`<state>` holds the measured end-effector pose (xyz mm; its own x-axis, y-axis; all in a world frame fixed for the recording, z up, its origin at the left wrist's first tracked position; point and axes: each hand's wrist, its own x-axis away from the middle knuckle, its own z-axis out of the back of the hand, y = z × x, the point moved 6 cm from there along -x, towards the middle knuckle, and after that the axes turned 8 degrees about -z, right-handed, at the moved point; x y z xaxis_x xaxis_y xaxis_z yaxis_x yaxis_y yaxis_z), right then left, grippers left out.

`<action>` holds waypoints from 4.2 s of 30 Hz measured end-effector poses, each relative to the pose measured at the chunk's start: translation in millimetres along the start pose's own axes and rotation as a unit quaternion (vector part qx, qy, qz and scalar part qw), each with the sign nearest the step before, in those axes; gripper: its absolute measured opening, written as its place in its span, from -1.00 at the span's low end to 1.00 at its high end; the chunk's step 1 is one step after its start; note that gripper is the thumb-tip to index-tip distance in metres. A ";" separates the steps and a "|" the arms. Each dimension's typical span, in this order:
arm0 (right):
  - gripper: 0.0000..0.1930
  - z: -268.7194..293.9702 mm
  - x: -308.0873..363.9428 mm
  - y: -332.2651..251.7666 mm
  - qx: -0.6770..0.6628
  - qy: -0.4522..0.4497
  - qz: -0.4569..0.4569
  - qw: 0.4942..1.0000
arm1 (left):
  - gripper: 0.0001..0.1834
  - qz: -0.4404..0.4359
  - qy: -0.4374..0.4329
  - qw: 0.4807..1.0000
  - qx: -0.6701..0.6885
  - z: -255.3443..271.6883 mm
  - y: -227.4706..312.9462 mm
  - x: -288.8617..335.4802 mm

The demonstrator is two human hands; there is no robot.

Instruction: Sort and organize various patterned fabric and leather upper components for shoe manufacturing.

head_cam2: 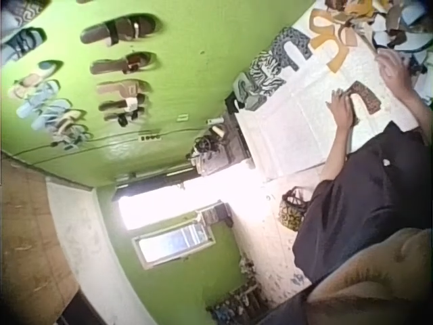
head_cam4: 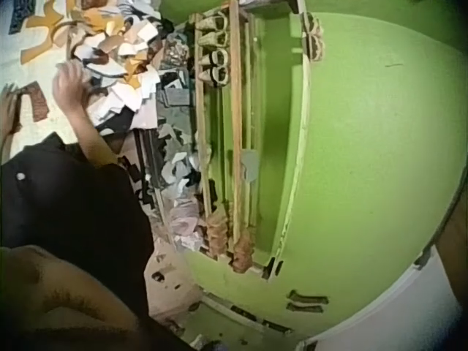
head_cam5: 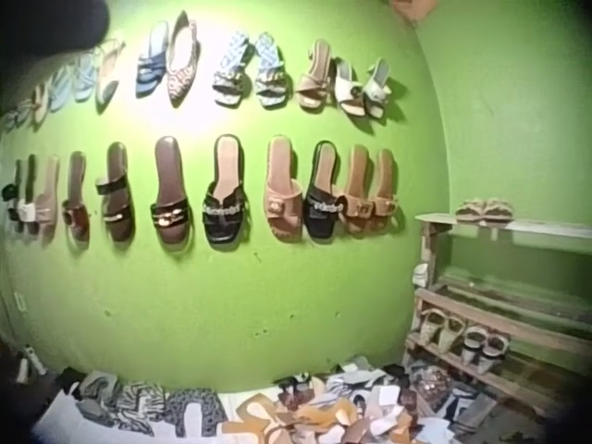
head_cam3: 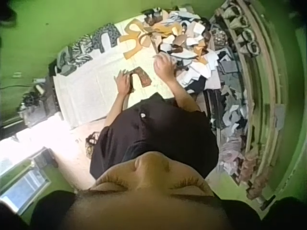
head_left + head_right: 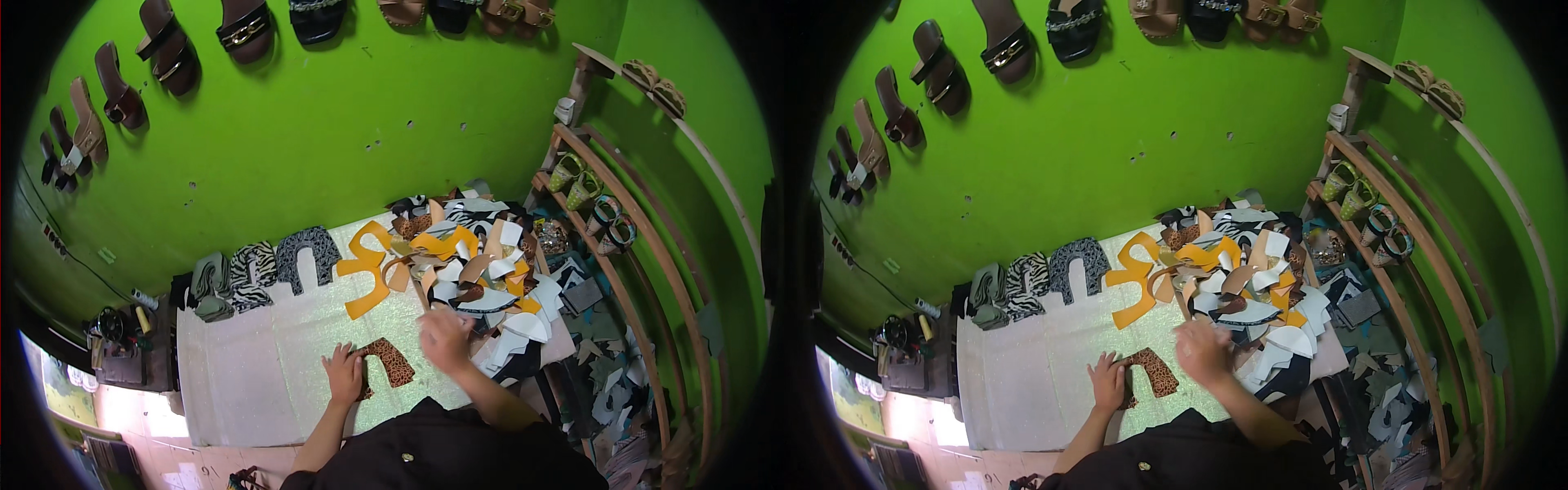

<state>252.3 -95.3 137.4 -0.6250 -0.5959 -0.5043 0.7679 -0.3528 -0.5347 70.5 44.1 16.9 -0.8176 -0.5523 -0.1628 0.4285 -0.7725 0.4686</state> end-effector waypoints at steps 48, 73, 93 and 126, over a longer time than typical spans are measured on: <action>-0.81 134.9 -133.6 -23.5 -0.118 -0.301 0.068 0.944 | -0.35 -0.304 0.063 0.905 0.292 127.1 216.0 -150.2; -0.68 -35.8 12.5 -68.7 -0.396 -0.692 -0.089 0.597 | -0.74 -0.115 -0.146 0.954 0.235 149.1 99.5 -42.2; -0.86 -127.9 91.6 42.4 -0.275 -0.534 -0.323 0.731 | -0.73 0.206 0.035 0.937 0.282 20.3 -31.6 25.3; -0.59 -138.7 85.5 55.4 -0.055 -0.409 -0.306 0.858 | -0.63 0.009 0.129 0.990 0.063 27.9 -8.2 24.5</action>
<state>221.9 -65.8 -29.4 -0.5637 -0.6461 0.5145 0.2852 -0.7369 -0.6129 36.2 45.7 33.3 -0.6775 -0.6400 -0.3625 0.3779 -0.7257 0.5748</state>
